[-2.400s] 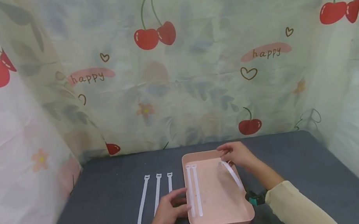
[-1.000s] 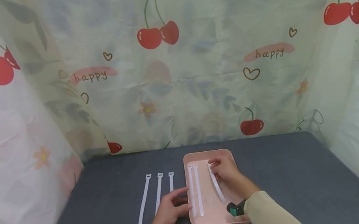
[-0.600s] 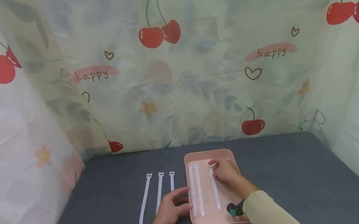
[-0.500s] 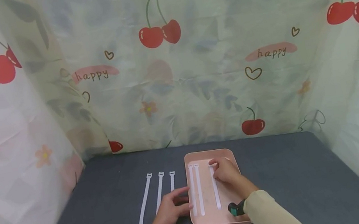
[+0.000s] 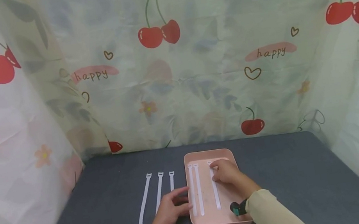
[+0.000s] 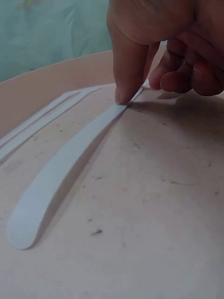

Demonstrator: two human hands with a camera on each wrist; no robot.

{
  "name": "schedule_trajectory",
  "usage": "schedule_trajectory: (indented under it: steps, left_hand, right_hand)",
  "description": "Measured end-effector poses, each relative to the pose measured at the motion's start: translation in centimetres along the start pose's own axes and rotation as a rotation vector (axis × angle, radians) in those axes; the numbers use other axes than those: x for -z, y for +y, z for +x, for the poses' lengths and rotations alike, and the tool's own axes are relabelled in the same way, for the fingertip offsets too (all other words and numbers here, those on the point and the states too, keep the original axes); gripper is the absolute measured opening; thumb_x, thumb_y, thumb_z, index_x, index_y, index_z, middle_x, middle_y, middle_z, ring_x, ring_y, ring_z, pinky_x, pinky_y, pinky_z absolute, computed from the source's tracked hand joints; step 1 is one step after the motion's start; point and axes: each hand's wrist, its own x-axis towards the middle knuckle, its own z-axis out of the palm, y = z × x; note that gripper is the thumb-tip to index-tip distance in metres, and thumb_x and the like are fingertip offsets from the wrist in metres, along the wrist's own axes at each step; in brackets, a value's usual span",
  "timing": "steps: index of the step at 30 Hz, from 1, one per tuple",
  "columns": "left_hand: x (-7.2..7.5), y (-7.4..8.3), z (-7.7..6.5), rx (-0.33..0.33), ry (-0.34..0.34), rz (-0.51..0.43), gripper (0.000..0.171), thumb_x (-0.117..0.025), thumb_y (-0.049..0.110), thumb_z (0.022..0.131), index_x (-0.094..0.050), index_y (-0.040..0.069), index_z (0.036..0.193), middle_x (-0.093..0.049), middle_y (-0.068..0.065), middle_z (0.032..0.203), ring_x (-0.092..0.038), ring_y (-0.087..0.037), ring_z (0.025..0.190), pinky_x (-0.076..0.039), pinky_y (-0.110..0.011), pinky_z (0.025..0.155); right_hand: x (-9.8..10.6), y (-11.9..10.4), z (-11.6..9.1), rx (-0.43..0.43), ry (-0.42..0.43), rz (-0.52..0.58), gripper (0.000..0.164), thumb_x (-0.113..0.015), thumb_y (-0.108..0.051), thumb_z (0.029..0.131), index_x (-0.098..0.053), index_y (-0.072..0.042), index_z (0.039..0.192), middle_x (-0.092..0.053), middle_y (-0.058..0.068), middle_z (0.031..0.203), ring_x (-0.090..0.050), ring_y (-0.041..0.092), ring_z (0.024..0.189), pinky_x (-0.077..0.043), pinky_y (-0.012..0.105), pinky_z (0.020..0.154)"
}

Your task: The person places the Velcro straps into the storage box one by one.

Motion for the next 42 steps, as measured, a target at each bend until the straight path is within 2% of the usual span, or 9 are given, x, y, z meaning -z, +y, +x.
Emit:
schedule_trajectory:
  steps: [5, 10, 13, 18, 26, 34, 42]
  left_hand:
    - [0.0, 0.0, 0.0, 0.004, 0.001, 0.003, 0.057, -0.075, 0.000, 0.082, -0.055, 0.000, 0.135, -0.063, -0.021, 0.118, -0.063, -0.030, 0.104, -0.058, -0.038, 0.073]
    - [0.1, -0.1, 0.0, -0.002, 0.004, 0.027, 0.057, -0.076, 0.002, 0.082, -0.055, 0.001, 0.135, -0.063, -0.020, 0.117, -0.063, -0.030, 0.105, -0.058, -0.037, 0.075]
    - [0.1, -0.1, 0.0, -0.001, 0.003, 0.040, 0.057, -0.076, 0.003, 0.082, -0.055, 0.001, 0.135, -0.063, -0.020, 0.118, -0.063, -0.030, 0.105, -0.058, -0.036, 0.075]
    - [0.1, 0.0, 0.0, 0.002, -0.009, 0.028, 0.056, -0.075, 0.002, 0.083, -0.055, 0.000, 0.135, -0.063, -0.020, 0.118, -0.063, -0.030, 0.105, -0.058, -0.037, 0.075]
    - [0.1, -0.1, 0.0, -0.013, -0.006, 0.041, 0.056, -0.075, 0.002, 0.082, -0.055, -0.001, 0.135, -0.065, -0.021, 0.115, -0.063, -0.030, 0.104, -0.058, -0.036, 0.075]
    - [0.1, 0.0, 0.0, -0.016, -0.009, 0.028, 0.056, -0.074, 0.001, 0.082, -0.054, -0.002, 0.135, -0.064, -0.022, 0.116, -0.063, -0.031, 0.105, -0.058, -0.036, 0.075]
    - [0.1, -0.2, 0.1, -0.002, 0.001, 0.063, 0.056, -0.075, 0.005, 0.083, -0.055, 0.001, 0.135, -0.064, -0.019, 0.117, -0.063, -0.031, 0.107, -0.057, -0.036, 0.077]
  right_hand:
    - [-0.3, 0.1, 0.0, -0.004, -0.007, -0.010, 0.044, -0.081, -0.008, 0.073, -0.070, -0.005, 0.115, -0.069, 0.009, 0.099, -0.058, 0.019, 0.081, -0.051, 0.035, 0.077]
    - [-0.8, -0.2, 0.0, -0.017, -0.016, 0.018, 0.044, -0.081, -0.010, 0.076, -0.070, -0.005, 0.118, -0.068, 0.013, 0.113, -0.062, 0.025, 0.099, -0.051, 0.041, 0.087]
    - [-1.0, -0.5, -0.1, -0.017, -0.029, 0.044, 0.044, -0.079, -0.009, 0.077, -0.069, -0.004, 0.119, -0.065, 0.014, 0.119, -0.061, 0.027, 0.104, -0.050, 0.042, 0.089]
    - [-1.2, -1.0, -0.1, -0.010, -0.043, 0.069, 0.045, -0.078, -0.007, 0.077, -0.067, -0.003, 0.120, -0.065, 0.016, 0.119, -0.061, 0.026, 0.100, -0.051, 0.041, 0.085]
    - [-1.8, -1.4, -0.2, 0.010, -0.022, 0.073, 0.044, -0.079, -0.007, 0.077, -0.068, -0.003, 0.119, -0.067, 0.015, 0.115, -0.061, 0.029, 0.108, -0.049, 0.043, 0.092]
    - [-2.0, -1.6, -0.2, 0.018, -0.026, 0.057, 0.044, -0.079, -0.007, 0.077, -0.067, -0.003, 0.119, -0.067, 0.015, 0.112, -0.063, 0.029, 0.104, -0.050, 0.044, 0.090]
    - [-1.9, -1.9, -0.5, 0.002, -0.021, 0.061, 0.043, -0.078, -0.008, 0.079, -0.067, -0.003, 0.120, -0.066, 0.016, 0.116, -0.062, 0.028, 0.105, -0.050, 0.043, 0.090]
